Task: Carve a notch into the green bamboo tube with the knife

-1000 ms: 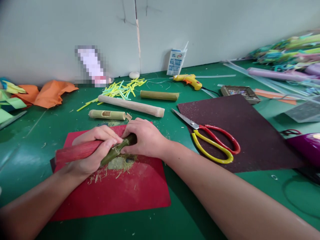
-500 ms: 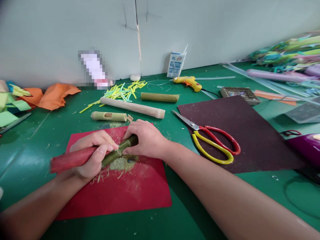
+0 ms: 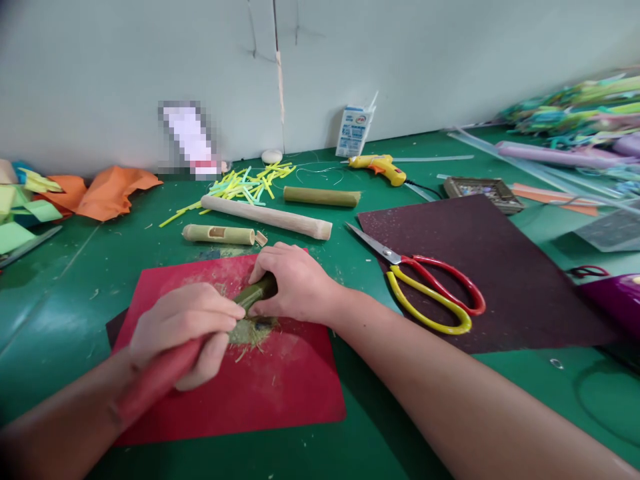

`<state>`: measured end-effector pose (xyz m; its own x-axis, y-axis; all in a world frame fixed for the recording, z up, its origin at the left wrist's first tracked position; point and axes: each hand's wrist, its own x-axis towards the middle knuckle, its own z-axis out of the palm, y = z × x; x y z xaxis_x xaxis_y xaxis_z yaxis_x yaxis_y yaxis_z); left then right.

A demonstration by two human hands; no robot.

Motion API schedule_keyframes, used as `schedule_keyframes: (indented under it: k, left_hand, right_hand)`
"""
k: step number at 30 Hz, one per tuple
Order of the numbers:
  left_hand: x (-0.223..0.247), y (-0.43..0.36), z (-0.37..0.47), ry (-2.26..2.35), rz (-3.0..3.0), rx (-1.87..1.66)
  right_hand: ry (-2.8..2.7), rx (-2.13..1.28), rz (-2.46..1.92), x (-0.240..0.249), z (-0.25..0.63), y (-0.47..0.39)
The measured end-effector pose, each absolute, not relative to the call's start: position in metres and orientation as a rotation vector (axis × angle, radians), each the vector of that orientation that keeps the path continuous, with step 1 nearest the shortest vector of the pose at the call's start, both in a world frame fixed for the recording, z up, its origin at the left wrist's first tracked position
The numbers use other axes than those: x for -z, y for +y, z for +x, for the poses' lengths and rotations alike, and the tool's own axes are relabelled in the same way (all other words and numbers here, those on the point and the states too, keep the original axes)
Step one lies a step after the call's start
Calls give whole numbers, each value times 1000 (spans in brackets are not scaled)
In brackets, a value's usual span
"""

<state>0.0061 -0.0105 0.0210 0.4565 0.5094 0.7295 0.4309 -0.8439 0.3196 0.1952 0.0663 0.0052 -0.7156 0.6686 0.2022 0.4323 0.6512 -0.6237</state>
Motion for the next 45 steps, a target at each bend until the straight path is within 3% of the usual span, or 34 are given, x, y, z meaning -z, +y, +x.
schedule_keyframes:
  k: [3, 7, 12, 17, 24, 32, 45]
  left_hand:
    - [-28, -12, 7, 664, 2982, -1135]
    - [-30, -13, 5, 663, 2993, -1115]
    - [-16, -12, -1, 853, 2424, -1420]
    - [-8, -13, -5, 814, 2320, -1548]
    - [-35, -23, -1, 677, 2920, -1263]
    - [-12, -5, -2, 930, 2174, -1450]
    - [-21, -4, 4, 923, 2199, -1398]
  right_hand:
    - [-2443, -775, -877, -6, 196, 65]
    - [-2451, -775, -879, -7, 195, 64]
    - [-2467, -783, -879, -8, 194, 66]
    - [-2456, -798, -890, -8, 194, 66]
    - [-2458, -767, -856, -8, 193, 65]
    - [-2466, -758, -850, -6, 193, 64]
    - [-2478, -740, -851, -4, 193, 66]
